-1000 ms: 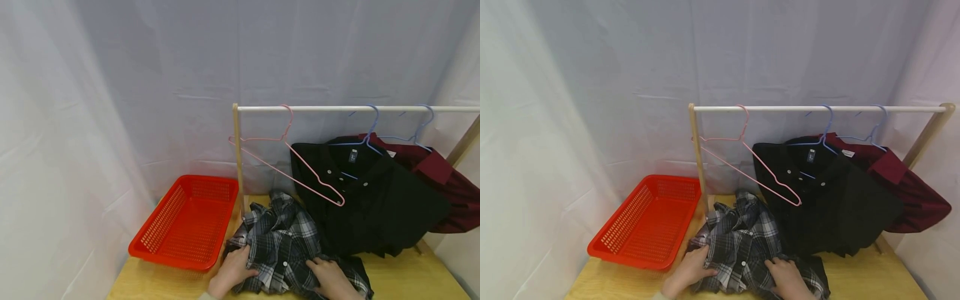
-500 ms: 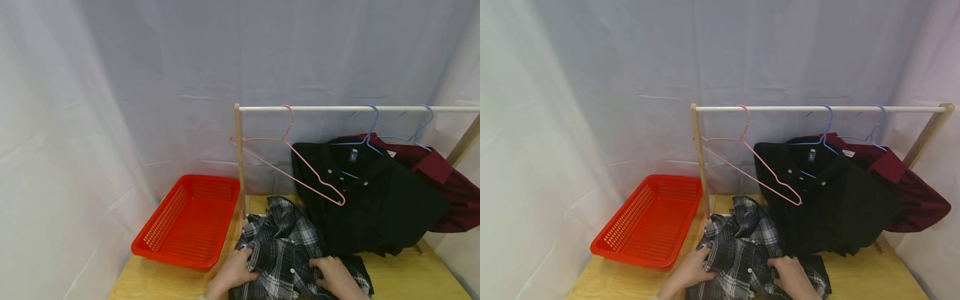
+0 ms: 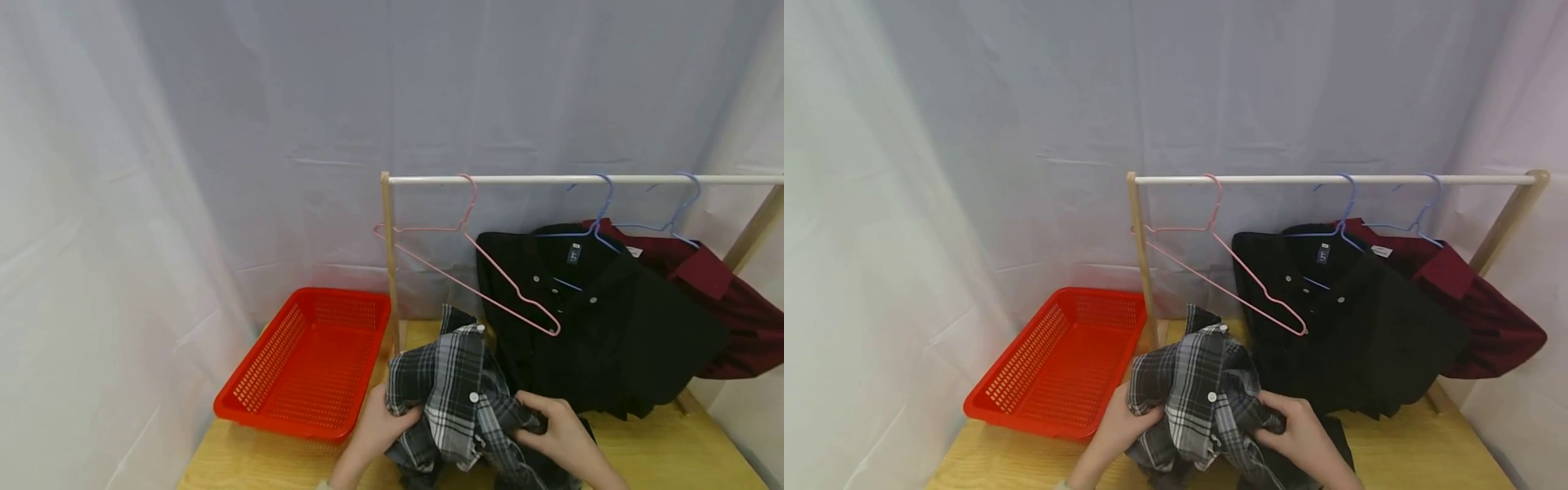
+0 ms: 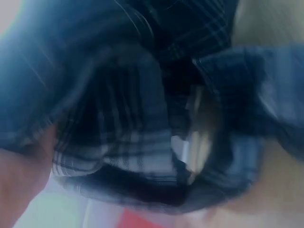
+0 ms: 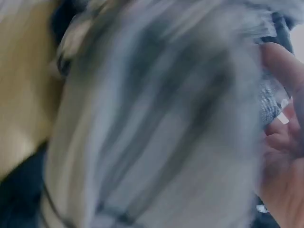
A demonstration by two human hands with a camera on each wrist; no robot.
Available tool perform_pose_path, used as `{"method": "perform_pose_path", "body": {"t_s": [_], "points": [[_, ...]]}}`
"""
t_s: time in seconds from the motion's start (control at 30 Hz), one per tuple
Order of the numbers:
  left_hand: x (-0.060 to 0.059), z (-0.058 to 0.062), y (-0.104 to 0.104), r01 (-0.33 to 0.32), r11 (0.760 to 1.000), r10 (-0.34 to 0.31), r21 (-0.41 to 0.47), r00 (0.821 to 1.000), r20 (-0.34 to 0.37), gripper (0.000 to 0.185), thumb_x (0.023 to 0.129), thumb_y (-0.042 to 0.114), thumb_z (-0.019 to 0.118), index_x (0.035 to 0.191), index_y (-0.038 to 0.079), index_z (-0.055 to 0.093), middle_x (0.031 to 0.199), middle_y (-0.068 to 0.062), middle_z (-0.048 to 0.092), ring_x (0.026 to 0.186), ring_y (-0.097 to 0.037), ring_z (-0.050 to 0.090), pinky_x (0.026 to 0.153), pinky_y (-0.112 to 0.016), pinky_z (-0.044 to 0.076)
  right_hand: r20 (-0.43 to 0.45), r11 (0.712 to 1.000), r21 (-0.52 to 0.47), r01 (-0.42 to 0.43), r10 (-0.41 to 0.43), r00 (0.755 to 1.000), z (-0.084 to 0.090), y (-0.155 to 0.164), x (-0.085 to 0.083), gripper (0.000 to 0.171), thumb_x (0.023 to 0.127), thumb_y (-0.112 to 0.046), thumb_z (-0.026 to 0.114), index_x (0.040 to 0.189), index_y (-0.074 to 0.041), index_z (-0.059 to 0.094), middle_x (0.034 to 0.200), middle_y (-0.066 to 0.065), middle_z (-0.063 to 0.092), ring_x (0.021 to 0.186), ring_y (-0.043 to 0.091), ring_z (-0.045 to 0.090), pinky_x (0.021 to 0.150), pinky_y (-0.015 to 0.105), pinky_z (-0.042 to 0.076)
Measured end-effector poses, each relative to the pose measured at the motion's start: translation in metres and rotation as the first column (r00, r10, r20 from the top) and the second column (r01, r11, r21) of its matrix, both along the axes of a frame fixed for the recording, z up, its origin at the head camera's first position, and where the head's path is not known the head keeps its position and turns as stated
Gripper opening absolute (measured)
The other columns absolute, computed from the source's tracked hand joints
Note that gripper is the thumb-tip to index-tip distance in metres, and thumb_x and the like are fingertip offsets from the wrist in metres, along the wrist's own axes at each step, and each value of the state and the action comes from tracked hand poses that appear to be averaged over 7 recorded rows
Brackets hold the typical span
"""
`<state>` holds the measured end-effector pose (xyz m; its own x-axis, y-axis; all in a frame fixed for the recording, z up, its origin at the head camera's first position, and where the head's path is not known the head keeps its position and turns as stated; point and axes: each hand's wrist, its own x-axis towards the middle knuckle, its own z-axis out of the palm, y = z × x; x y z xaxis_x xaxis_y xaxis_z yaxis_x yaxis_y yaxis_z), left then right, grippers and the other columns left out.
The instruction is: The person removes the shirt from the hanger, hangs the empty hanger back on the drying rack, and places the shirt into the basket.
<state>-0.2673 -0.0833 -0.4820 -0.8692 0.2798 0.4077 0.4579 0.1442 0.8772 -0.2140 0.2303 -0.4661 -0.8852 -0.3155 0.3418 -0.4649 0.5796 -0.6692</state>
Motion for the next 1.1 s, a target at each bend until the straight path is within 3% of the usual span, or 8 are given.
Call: {"method": "perform_pose_path", "body": {"t_s": [0.2,0.4,0.6,0.7,0.77,0.9,1.0,1.1], "points": [[0.002,0.011,0.010,-0.032,0.997,0.034,0.067,0.999,-0.036,0.050,0.082,0.012,0.076,0.128,-0.004,0.062,0.119,-0.016,0.070,0.107,-0.022,0.068,0.095,-0.035,0.053,0.124,0.956,-0.286,-0.059,0.098,0.987,0.007,-0.013,-0.009,0.053,0.091,0.000,0.072,0.135,0.019,0.050,0.120,0.025,0.066,0.098,-0.002,0.064,0.078,0.026,0.057],[-0.015,-0.001,0.019,-0.067,0.998,0.067,-0.015,0.998,-0.001,0.062,0.092,0.020,0.073,0.143,-0.004,0.047,0.135,-0.019,0.062,0.121,-0.034,0.061,0.103,-0.046,0.048,0.210,0.928,-0.348,0.130,-0.058,0.976,-0.011,-0.021,-0.043,0.056,0.096,-0.008,0.068,0.145,0.011,0.046,0.136,0.028,0.058,0.111,0.006,0.062,0.093,0.028,0.052],[-0.027,-0.032,0.022,-0.094,0.931,0.061,-0.352,0.993,-0.105,0.069,0.090,0.023,0.072,0.144,-0.009,0.043,0.138,-0.028,0.056,0.126,-0.046,0.054,0.103,-0.062,0.042,0.119,0.948,-0.031,0.318,-0.312,0.942,-0.036,-0.030,-0.066,0.043,0.102,0.009,0.047,0.143,0.018,0.041,0.145,0.037,0.044,0.133,0.052,0.045,0.107,0.057,0.041],[-0.027,-0.037,0.019,-0.036,0.884,0.012,-0.466,0.998,-0.054,0.071,0.090,0.023,0.074,0.145,-0.010,0.042,0.135,-0.030,0.057,0.122,-0.048,0.055,0.100,-0.062,0.044,0.011,0.935,0.108,0.339,-0.342,0.940,-0.044,-0.033,-0.070,0.044,0.095,0.018,0.049,0.139,0.015,0.048,0.136,0.038,0.051,0.123,0.054,0.051,0.098,0.059,0.046],[-0.027,-0.038,0.017,-0.018,0.868,0.008,-0.496,1.000,-0.024,0.072,0.090,0.024,0.076,0.144,-0.009,0.043,0.132,-0.029,0.059,0.119,-0.046,0.058,0.097,-0.059,0.048,0.056,0.939,0.083,0.332,-0.337,0.940,-0.046,-0.033,-0.074,0.039,0.105,0.004,0.045,0.143,0.004,0.049,0.138,0.030,0.051,0.125,0.050,0.050,0.098,0.060,0.044],[-0.028,-0.037,0.015,-0.154,0.821,0.100,-0.550,0.987,-0.127,0.071,0.082,0.029,0.084,0.132,-0.010,0.054,0.124,-0.028,0.063,0.114,-0.044,0.059,0.096,-0.056,0.047,0.032,0.971,0.105,0.213,-0.218,0.976,-0.045,-0.030,-0.085,0.042,0.111,-0.006,0.031,0.152,-0.008,0.042,0.146,0.022,0.043,0.129,0.047,0.046,0.097,0.064,0.041],[-0.025,-0.036,0.014,-0.249,0.766,0.172,-0.593,0.968,-0.183,0.075,0.076,0.037,0.088,0.124,-0.014,0.059,0.128,-0.032,0.057,0.119,-0.047,0.052,0.097,-0.060,0.044,-0.039,0.964,0.261,0.052,-0.044,0.998,-0.045,-0.021,-0.090,0.061,0.099,0.020,0.040,0.155,-0.002,0.035,0.156,0.029,0.033,0.141,0.054,0.032,0.105,0.071,0.032],[-0.021,-0.035,0.013,-0.201,0.749,0.174,-0.631,0.979,-0.105,0.089,0.074,0.046,0.089,0.130,-0.015,0.056,0.146,-0.033,0.040,0.133,-0.050,0.036,0.104,-0.066,0.035,0.022,0.922,0.378,-0.082,0.080,0.997,-0.048,-0.012,-0.093,0.071,0.089,0.026,0.053,0.154,0.003,0.034,0.156,0.031,0.032,0.141,0.057,0.029,0.104,0.074,0.030]]}}
